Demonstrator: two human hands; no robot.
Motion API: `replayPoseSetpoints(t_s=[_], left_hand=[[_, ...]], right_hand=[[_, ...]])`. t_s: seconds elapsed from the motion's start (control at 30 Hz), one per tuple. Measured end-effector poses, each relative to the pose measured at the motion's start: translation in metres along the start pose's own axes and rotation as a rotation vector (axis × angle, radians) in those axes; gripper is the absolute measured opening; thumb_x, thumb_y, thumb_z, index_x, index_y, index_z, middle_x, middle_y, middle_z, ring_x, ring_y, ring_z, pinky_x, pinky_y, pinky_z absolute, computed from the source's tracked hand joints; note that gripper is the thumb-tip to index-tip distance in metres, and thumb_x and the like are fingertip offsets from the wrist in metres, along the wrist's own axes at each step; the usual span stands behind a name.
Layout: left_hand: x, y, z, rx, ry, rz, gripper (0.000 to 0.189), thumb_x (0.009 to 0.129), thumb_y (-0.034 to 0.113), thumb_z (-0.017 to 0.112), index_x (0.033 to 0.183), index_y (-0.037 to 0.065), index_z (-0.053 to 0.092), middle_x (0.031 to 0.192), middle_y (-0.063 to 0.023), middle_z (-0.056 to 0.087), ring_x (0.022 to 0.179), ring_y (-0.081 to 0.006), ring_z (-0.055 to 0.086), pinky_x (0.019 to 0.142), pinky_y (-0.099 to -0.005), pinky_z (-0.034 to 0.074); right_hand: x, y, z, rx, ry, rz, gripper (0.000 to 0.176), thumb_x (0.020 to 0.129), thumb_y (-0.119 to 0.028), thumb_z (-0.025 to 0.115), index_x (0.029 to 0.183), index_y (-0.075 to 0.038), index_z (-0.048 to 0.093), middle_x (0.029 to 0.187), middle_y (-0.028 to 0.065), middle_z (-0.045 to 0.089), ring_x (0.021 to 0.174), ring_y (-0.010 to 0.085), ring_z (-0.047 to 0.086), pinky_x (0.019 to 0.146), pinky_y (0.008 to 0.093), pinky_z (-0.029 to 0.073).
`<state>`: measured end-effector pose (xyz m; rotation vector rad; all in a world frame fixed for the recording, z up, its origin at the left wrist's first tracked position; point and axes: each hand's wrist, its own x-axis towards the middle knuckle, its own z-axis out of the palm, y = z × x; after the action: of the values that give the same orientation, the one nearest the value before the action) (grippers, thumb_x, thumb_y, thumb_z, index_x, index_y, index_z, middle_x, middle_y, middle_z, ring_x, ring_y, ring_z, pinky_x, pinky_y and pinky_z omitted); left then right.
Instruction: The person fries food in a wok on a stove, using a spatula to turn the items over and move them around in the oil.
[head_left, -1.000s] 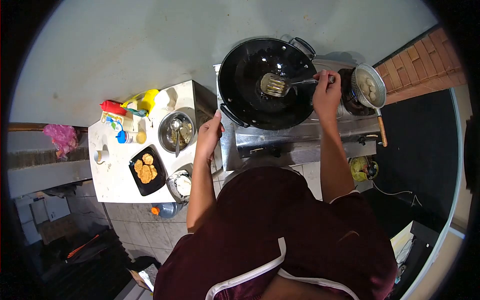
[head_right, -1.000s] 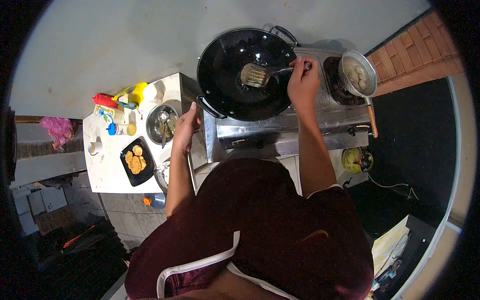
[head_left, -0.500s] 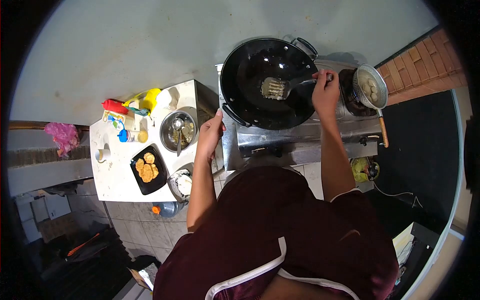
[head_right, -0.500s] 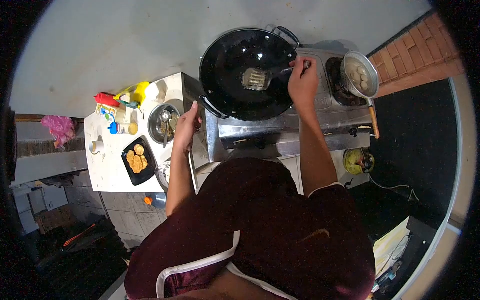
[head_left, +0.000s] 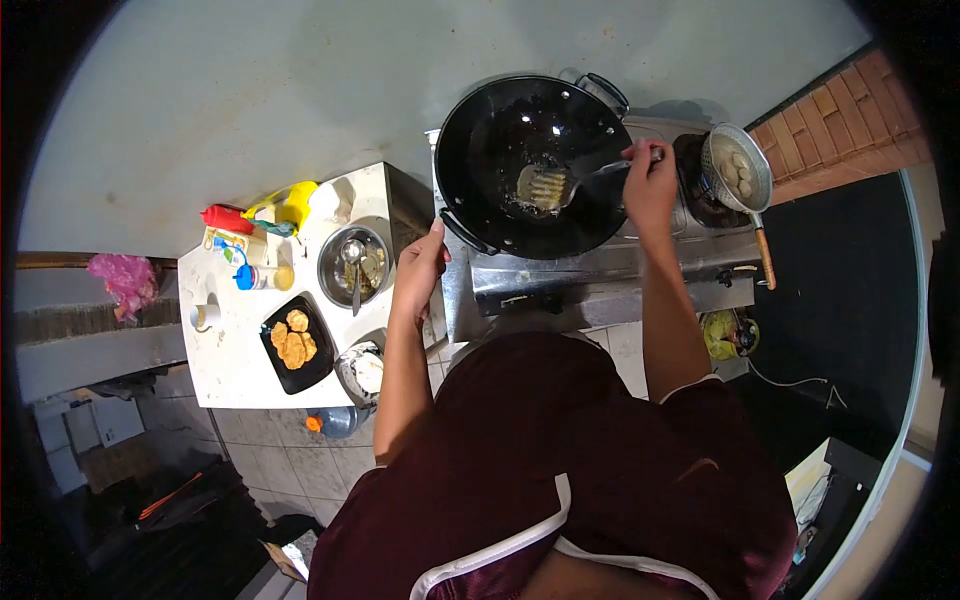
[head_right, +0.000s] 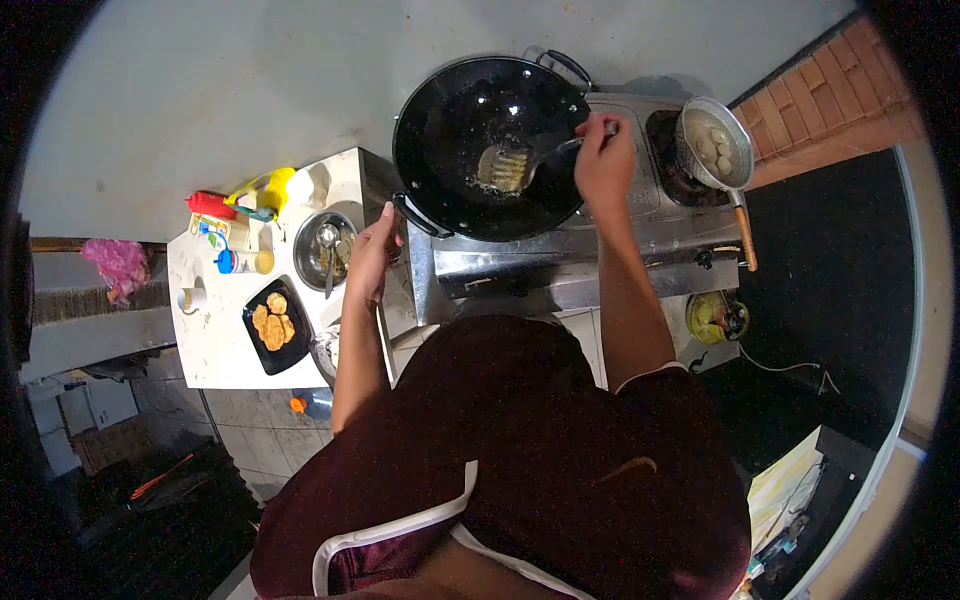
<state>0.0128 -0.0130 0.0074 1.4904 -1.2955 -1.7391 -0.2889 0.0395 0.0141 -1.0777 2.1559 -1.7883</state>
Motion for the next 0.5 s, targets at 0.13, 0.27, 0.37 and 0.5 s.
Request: replayPoseSetpoints(t_s=[0.13, 0.27, 0.37, 0.5], left_hand=[[-0.001, 0.0, 0.002, 0.005, -0.008, -0.032, 0.049, 0.089, 0.05, 0.052, 0.061, 0.01, 0.051, 0.056, 0.0052, 0.041, 0.052, -0.0059, 0.033, 0.05, -0.0219, 0.023], [0.001, -0.003, 0.002, -0.018, -0.036, -0.016, 0.049, 0.089, 0.05, 0.052, 0.061, 0.01, 0.051, 0.056, 0.0051, 0.041, 0.052, -0.006, 0.033, 0.05, -0.0219, 0.022], [-0.001, -0.002, 0.003, -0.018, 0.013, -0.017, 0.051, 0.088, 0.049, 0.054, 0.058, 0.009, 0.049, 0.053, 0.0058, 0.036, 0.05, -0.0059, 0.03, 0.049, -0.0227, 0.022], [0.0, -0.001, 0.004, -0.018, 0.002, -0.002, 0.05, 0.088, 0.049, 0.053, 0.058, 0.009, 0.049, 0.052, 0.006, 0.035, 0.05, -0.0058, 0.03, 0.049, -0.0227, 0.022]], right_hand=[[-0.002, 0.001, 0.003, 0.015, -0.022, -0.019, 0.019, 0.094, -0.02, 0.049, 0.093, -0.001, 0.05, 0.078, 0.0095, 0.064, 0.07, 0.0175, 0.06, 0.066, 0.0295, 0.046], [0.007, 0.002, -0.005, -0.026, 0.017, -0.012, 0.02, 0.094, -0.021, 0.049, 0.093, -0.001, 0.05, 0.078, 0.0089, 0.064, 0.07, 0.016, 0.06, 0.066, 0.0288, 0.045], [0.004, -0.004, -0.003, -0.02, -0.017, 0.04, 0.02, 0.094, -0.022, 0.049, 0.094, -0.002, 0.05, 0.078, 0.0086, 0.064, 0.07, 0.0153, 0.059, 0.066, 0.0284, 0.045], [0.005, -0.002, -0.004, -0.022, -0.073, -0.006, 0.02, 0.094, -0.021, 0.049, 0.095, -0.002, 0.05, 0.077, 0.0081, 0.064, 0.068, 0.0146, 0.058, 0.064, 0.0275, 0.044]])
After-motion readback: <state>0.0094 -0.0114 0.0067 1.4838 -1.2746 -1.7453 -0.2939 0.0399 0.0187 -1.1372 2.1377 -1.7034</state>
